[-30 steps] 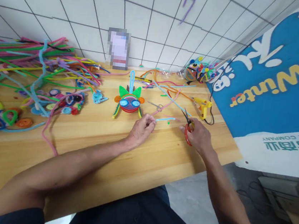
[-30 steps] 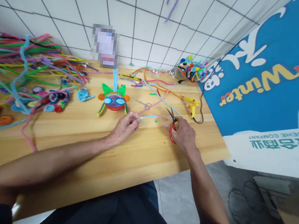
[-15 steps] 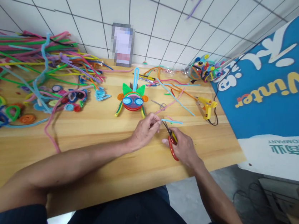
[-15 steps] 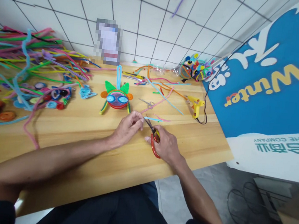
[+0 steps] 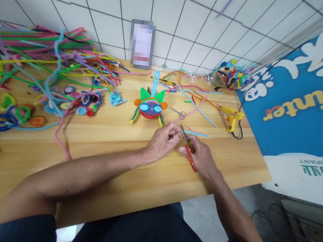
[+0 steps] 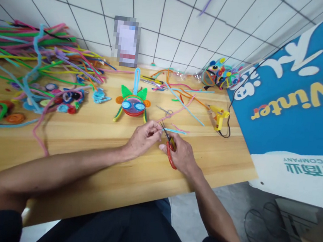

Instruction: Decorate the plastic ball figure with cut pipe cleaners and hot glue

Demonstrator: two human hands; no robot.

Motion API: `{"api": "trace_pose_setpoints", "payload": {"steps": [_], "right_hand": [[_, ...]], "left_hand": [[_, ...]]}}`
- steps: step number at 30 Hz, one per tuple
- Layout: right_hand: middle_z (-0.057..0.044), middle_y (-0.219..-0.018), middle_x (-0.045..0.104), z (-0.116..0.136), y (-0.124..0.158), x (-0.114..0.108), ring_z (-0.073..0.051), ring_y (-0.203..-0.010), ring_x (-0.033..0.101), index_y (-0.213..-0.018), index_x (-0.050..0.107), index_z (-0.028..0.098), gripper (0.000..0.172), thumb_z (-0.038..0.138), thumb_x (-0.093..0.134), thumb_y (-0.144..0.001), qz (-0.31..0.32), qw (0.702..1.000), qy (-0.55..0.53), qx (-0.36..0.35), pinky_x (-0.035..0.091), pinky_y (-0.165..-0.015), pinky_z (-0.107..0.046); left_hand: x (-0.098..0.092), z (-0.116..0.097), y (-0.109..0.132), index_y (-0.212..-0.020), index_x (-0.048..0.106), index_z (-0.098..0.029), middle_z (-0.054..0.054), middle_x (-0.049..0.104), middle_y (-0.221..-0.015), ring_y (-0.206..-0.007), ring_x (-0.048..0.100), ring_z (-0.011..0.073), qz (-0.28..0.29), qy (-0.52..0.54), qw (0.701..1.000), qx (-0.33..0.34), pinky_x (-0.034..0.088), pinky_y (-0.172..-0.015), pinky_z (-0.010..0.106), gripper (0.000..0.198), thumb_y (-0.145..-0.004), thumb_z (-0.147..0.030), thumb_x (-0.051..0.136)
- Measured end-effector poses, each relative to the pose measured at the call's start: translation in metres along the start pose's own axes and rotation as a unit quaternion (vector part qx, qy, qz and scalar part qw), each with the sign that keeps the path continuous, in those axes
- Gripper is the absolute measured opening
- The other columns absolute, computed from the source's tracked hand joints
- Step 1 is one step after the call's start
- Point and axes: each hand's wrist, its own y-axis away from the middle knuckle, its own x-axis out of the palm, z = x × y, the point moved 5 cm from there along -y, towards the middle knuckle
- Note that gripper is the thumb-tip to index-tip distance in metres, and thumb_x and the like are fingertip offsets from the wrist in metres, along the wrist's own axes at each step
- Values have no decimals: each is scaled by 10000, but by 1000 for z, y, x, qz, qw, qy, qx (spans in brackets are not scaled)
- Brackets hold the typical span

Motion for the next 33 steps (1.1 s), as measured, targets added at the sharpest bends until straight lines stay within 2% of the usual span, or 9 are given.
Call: {"api": "trace_pose_setpoints", "payload": {"steps": [10,15,25,33], "right_hand": [[14,-759,636,2,0,2,-181,-658,555,-1266,673,220,502,595,614,-937,2,1000,-2,-4,426,-673,-312],[13,-775,656,-2,0,1,-182,-675,565,-1220,675,228,502,626,641,-915,-5,1000,4,6,433,-664,-308],[64,-687,470,-3,0,1,-150,-630,433,-1083,653,231,473,667,636,-899,11,999,-39,25,362,-636,-293],[76,-685,409,-6,0,1,-142,-632,376,-1048,619,241,465,678,645,-892,35,995,-86,25,315,-616,-286]], "left_hand": [[0,-1,0,-932,579,-212,-42,669,-697,-624,607,112,0,-15,1000,13,440,-626,235,16,-934,-196,582],[-1,-3,0,-937,588,-216,-38,682,-693,-621,624,121,-4,-3,1000,-1,451,-630,243,16,-951,-220,583],[1,3,0,-998,624,-198,5,740,-788,-688,663,142,19,-3,1000,0,468,-671,267,79,-970,-264,594],[4,6,0,-987,612,-204,-12,701,-785,-681,636,125,18,14,1000,4,454,-638,246,108,-919,-278,652]]}}
